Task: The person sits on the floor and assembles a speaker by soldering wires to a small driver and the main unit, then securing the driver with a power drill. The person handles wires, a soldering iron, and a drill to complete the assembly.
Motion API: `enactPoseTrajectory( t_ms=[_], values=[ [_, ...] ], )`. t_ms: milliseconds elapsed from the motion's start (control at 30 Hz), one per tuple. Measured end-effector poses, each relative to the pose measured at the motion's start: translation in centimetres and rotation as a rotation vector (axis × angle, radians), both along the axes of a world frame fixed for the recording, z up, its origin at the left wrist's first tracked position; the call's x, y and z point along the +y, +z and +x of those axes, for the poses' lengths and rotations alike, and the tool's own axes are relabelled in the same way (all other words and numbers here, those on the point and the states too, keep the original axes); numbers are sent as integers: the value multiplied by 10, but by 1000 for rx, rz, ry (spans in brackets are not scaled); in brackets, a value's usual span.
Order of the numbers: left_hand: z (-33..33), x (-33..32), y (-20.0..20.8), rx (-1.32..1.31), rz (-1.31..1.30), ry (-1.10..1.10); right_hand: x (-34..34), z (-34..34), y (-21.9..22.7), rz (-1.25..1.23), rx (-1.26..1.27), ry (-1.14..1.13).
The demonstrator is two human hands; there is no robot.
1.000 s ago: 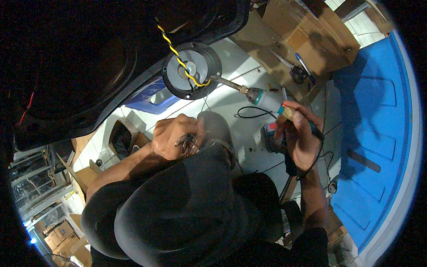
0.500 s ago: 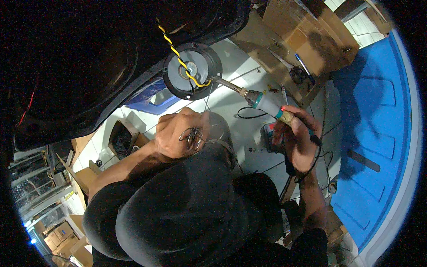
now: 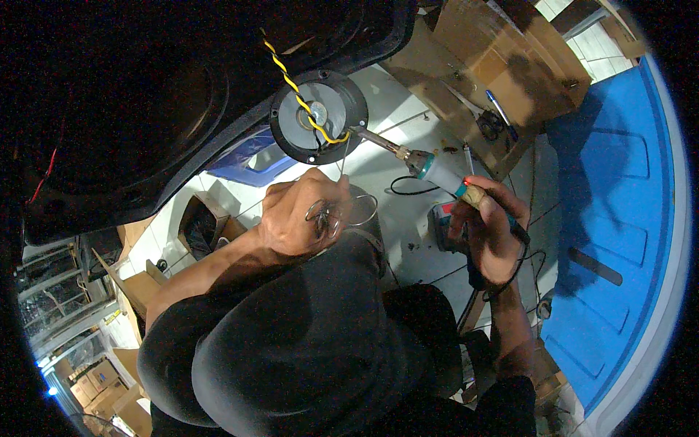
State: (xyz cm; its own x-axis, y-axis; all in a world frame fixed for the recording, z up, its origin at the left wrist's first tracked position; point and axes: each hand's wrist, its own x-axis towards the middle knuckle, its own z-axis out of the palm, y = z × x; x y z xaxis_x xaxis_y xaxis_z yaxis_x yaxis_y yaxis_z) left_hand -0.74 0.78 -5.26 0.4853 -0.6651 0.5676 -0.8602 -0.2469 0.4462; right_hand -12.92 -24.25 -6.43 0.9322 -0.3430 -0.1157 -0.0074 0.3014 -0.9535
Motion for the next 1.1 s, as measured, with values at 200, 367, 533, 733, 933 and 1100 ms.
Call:
enactPoseTrajectory(
  t_ms=[200,367,533,733,933,1100],
  values=[
    [-1,-1,1,42,-9,0,0,-1,-1,-19,24,7],
    [1,-1,2,54,-32,-19,-3,-1,-3,10,-22,46],
    [4,-2,1,14,-41,-12,-3,-1,-3,4,-21,28],
    [3,-2,2,26,-40,5,0,-1,0,-10,13,-3],
    [-1,8,1,73,-14,-28,0,-2,1,-46,14,11],
    [0,16,-1,96,-70,-70,0,-1,1,-75,-20,4]
  ],
)
